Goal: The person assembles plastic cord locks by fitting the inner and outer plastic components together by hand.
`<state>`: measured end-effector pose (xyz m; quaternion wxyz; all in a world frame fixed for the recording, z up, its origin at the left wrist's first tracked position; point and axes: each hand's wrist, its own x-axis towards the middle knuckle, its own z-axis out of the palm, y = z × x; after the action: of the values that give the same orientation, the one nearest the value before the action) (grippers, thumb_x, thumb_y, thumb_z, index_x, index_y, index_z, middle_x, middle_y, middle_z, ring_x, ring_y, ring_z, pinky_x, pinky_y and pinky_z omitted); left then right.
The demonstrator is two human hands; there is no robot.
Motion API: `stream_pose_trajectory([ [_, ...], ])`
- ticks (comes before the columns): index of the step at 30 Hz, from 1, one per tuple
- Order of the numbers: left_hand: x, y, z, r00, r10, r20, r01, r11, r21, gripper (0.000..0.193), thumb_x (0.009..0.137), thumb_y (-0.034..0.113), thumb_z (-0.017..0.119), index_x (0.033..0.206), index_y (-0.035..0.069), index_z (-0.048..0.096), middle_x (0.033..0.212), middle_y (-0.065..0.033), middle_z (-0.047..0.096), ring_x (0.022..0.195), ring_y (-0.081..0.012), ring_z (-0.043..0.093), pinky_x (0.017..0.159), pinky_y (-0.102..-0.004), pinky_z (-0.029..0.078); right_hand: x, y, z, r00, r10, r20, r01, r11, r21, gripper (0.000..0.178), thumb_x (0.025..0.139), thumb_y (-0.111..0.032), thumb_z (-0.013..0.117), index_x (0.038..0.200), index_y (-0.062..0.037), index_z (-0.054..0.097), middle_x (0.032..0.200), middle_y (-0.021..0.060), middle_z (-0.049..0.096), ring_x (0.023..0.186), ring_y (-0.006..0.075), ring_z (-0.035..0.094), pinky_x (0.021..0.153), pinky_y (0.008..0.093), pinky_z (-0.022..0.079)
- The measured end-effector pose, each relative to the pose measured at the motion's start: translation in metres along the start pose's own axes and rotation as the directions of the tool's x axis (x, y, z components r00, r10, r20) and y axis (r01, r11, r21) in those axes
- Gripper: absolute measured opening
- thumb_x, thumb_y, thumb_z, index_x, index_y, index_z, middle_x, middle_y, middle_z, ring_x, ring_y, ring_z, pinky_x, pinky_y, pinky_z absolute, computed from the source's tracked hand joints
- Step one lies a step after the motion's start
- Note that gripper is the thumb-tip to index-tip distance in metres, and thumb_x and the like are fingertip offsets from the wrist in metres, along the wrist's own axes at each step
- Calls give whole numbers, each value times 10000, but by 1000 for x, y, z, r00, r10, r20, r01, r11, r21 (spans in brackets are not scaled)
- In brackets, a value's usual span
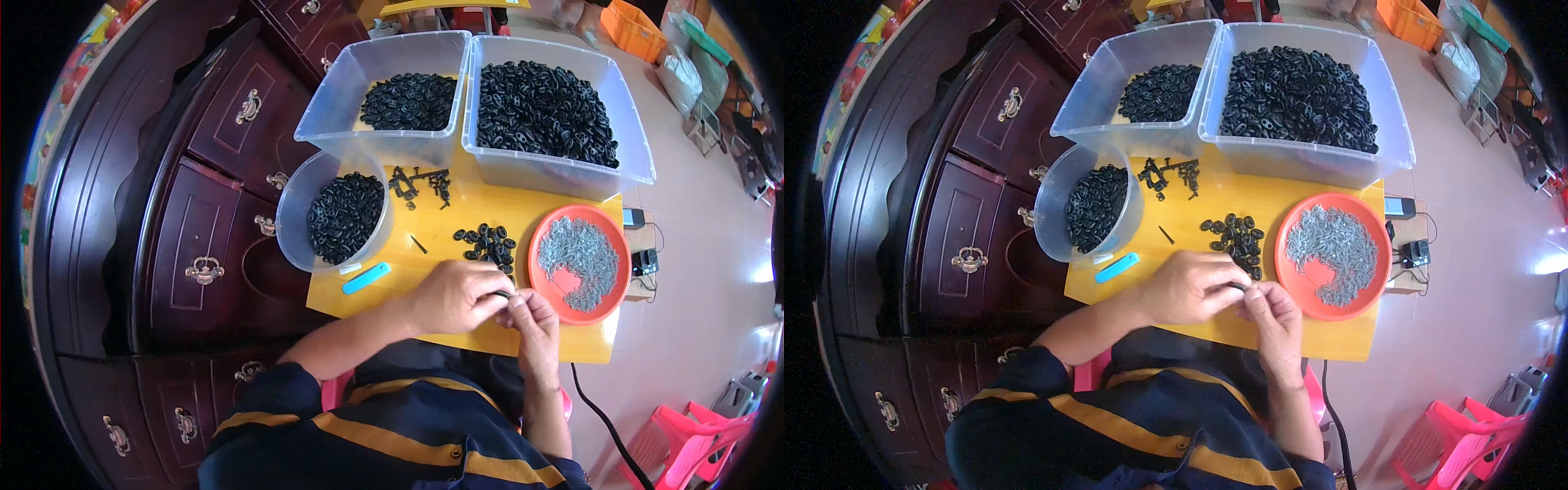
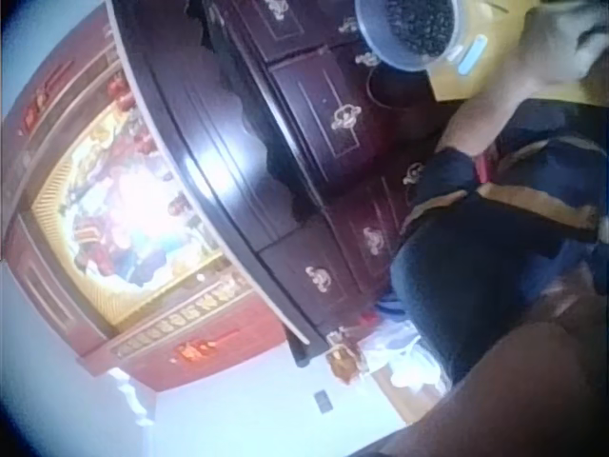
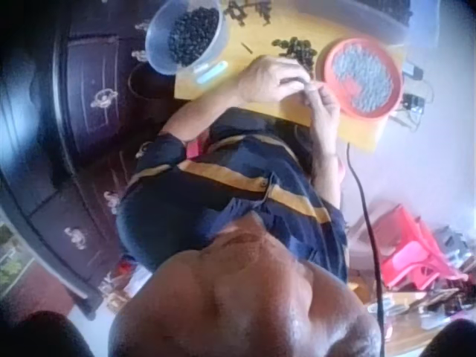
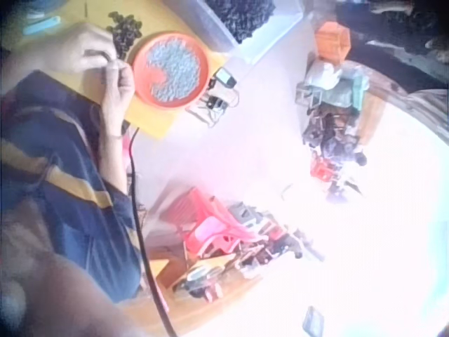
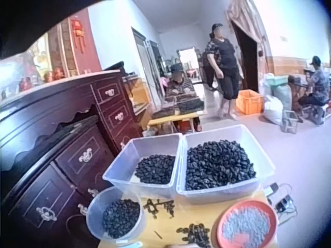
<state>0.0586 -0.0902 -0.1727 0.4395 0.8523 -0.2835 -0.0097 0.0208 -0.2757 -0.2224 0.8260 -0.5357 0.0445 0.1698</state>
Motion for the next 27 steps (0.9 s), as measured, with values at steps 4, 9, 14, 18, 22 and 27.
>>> stream_pose_trajectory([
  [4,15,-10,-75,985,-146,89,110,938,328,76,844,109,664,902,69,693,838,-132,695,750,-337,685,676,-421,539,-2,0,7,996,49,75,-47,999,-23,124,1015,-130,599,1043,-19,647,924,58,698,830,101,618,776,245,492],
  [9,44,-12,-141,837,85,-541,203,869,451,423,866,5,667,1280,60,602,1075,-148,694,816,-223,695,699,-341,569,-1,7,5,989,35,146,-28,998,-53,135,1000,-101,632,1080,8,640,998,53,696,862,89,607,813,242,498],
  [14,26,-17,-107,905,-37,-423,148,961,233,329,873,-2,685,1198,47,667,999,-90,726,742,-117,672,639,-270,534,-2,7,0,992,53,114,-40,993,-113,122,997,-100,632,1068,-1,638,1006,72,698,921,116,638,837,263,508],
  [18,0,-36,-49,964,-169,-207,215,950,226,214,860,59,700,1074,50,698,913,-95,706,715,-224,667,631,-327,529,-2,9,0,996,48,81,-37,990,-137,118,995,-91,630,1063,5,629,994,60,690,915,92,613,832,240,491],
  [22,-18,-52,-12,962,-224,-158,264,911,317,201,843,148,722,1022,58,703,917,-115,691,773,-325,688,673,-419,549,0,5,6,994,47,101,-6,930,-367,88,980,-76,635,1010,6,641,916,7,669,831,53,597,753,214,482],
  [27,-18,-54,6,967,-221,-125,251,911,327,196,840,153,725,1017,71,707,880,-105,675,768,-330,680,667,-429,550,-1,4,9,988,-89,122,149,727,-671,108,938,-77,677,993,16,665,818,33,678,759,79,630,698,254,517],
])
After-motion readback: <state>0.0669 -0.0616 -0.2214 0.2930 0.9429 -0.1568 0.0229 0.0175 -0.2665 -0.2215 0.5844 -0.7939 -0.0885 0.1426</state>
